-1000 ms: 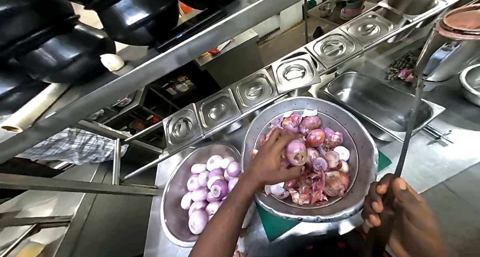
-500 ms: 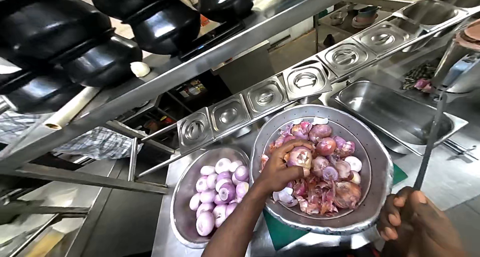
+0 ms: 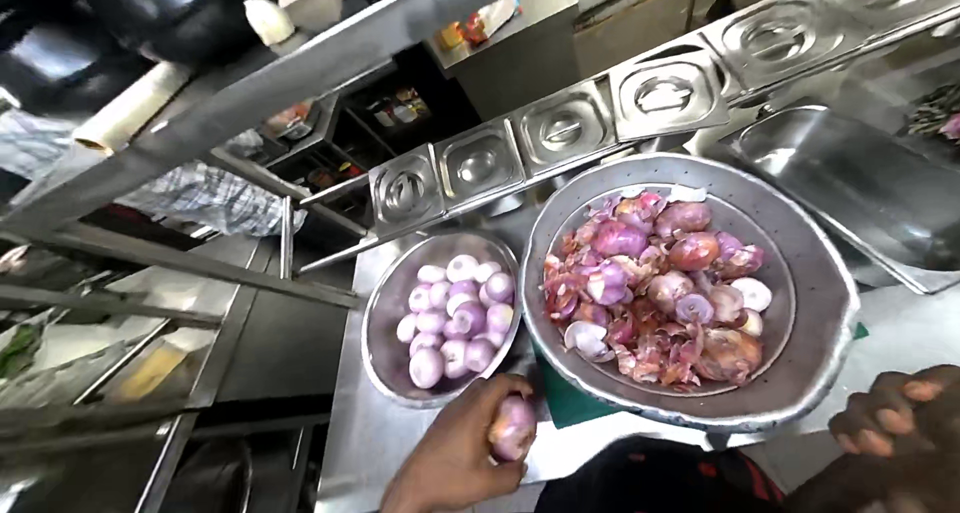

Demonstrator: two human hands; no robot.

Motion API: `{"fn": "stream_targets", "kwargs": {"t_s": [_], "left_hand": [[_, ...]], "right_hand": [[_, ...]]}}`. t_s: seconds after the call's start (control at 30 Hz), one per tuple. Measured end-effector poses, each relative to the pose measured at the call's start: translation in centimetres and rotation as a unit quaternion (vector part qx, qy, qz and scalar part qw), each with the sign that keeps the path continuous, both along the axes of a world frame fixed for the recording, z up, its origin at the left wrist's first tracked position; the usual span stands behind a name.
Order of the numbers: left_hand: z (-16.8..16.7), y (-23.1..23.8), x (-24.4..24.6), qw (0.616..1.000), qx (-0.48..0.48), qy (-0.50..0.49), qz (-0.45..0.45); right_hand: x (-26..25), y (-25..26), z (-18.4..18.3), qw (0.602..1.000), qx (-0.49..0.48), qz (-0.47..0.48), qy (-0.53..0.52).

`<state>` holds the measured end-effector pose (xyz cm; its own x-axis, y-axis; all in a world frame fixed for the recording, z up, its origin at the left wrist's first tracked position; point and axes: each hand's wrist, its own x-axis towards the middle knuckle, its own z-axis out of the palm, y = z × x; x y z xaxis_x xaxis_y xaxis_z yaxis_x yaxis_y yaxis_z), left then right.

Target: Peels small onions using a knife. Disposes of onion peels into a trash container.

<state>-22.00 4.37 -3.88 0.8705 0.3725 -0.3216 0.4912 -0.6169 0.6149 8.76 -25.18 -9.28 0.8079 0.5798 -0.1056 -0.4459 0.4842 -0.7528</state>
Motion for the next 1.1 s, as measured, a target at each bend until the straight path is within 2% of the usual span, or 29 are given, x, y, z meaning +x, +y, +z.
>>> {"fn": "stream_targets", "kwargs": {"t_s": [0.07, 0.17, 0.23, 0.33, 0.4, 0.43, 0.47, 0.5, 0.53, 0.6, 0.67, 0.7, 0.8, 0.87, 0.93, 0.97, 1.03, 1.1], "left_hand": [[-3.8, -1.9, -0.3, 0.983, 0.086, 0.134, 0.089], [-9.3, -2.8, -0.5, 0.953, 0.165, 0.182, 0.177], [-9.6, -3.1, 0.0, 0.941, 0.195, 0.165, 0.224], [-6.3, -4.1, 1.8, 0.942, 0.239, 0.038, 0.230], [-4.1, -4.5, 4.0, 0.931, 0.279, -0.126, 0.199], [-3.1, -4.7, 5.7, 0.928, 0.259, -0.206, 0.170], [-2.3, -4.8, 7.7, 0.932, 0.222, -0.259, 0.121], [-1.6, -5.0, 9.8, 0.943, 0.194, -0.264, 0.054], [-0.9, -5.1, 12.1, 0.956, 0.192, -0.218, -0.027], [-0.1, -5.1, 16.8, 0.961, 0.193, -0.047, -0.190], [-1.3, -4.3, 20.9, 0.933, 0.193, 0.069, -0.297], [-1.9, -3.7, 22.2, 0.918, 0.215, 0.088, -0.321], [-1.1, -1.3, 23.6, 0.895, 0.303, 0.067, -0.319], [0.2, 0.2, 23.7, 0.896, 0.351, 0.016, -0.273], [2.1, 0.6, 23.7, 0.904, 0.370, 0.016, -0.214], [2.9, 0.3, 23.5, 0.906, 0.372, 0.013, -0.200], [2.9, -0.9, 23.0, 0.911, 0.343, -0.033, -0.226], [1.7, -3.1, 22.5, 0.909, 0.291, 0.049, -0.294]], "right_hand": [[0.1, 0.6, 0.1, 1.000, -0.007, 0.006, 0.003], [0.1, 1.6, 0.8, 0.999, 0.002, 0.032, -0.010], [-0.1, 2.1, 1.6, 0.999, 0.008, 0.041, -0.023], [-0.3, 2.7, 2.5, 0.998, 0.022, 0.043, -0.031], [-0.6, 2.9, 2.5, 0.998, 0.032, 0.036, -0.039], [-0.7, 2.9, 2.4, 0.998, 0.034, 0.032, -0.046], [-0.8, 3.0, 2.2, 0.998, 0.033, 0.028, -0.054], [-1.0, 3.0, 2.0, 0.998, 0.033, 0.023, -0.055], [-1.2, 2.9, 1.9, 0.998, 0.030, 0.020, -0.051], [-1.4, 2.6, 1.8, 0.998, 0.035, 0.017, -0.043], [-1.3, 1.6, 1.8, 0.998, 0.044, 0.017, -0.046], [-1.1, 1.0, 1.6, 0.998, 0.046, 0.012, -0.051], [-0.6, -0.8, 1.3, 0.997, 0.035, -0.034, -0.059], [-0.4, -1.8, 0.9, 0.996, 0.027, -0.068, -0.046], [-0.4, -2.4, 0.6, 0.995, 0.016, -0.094, -0.024], [-0.4, -2.5, 0.5, 0.995, 0.012, -0.102, -0.011], [-0.4, -2.3, 0.6, 0.995, 0.023, -0.099, 0.015], [-0.5, -1.9, 0.9, 0.995, 0.040, -0.091, 0.029]]}}
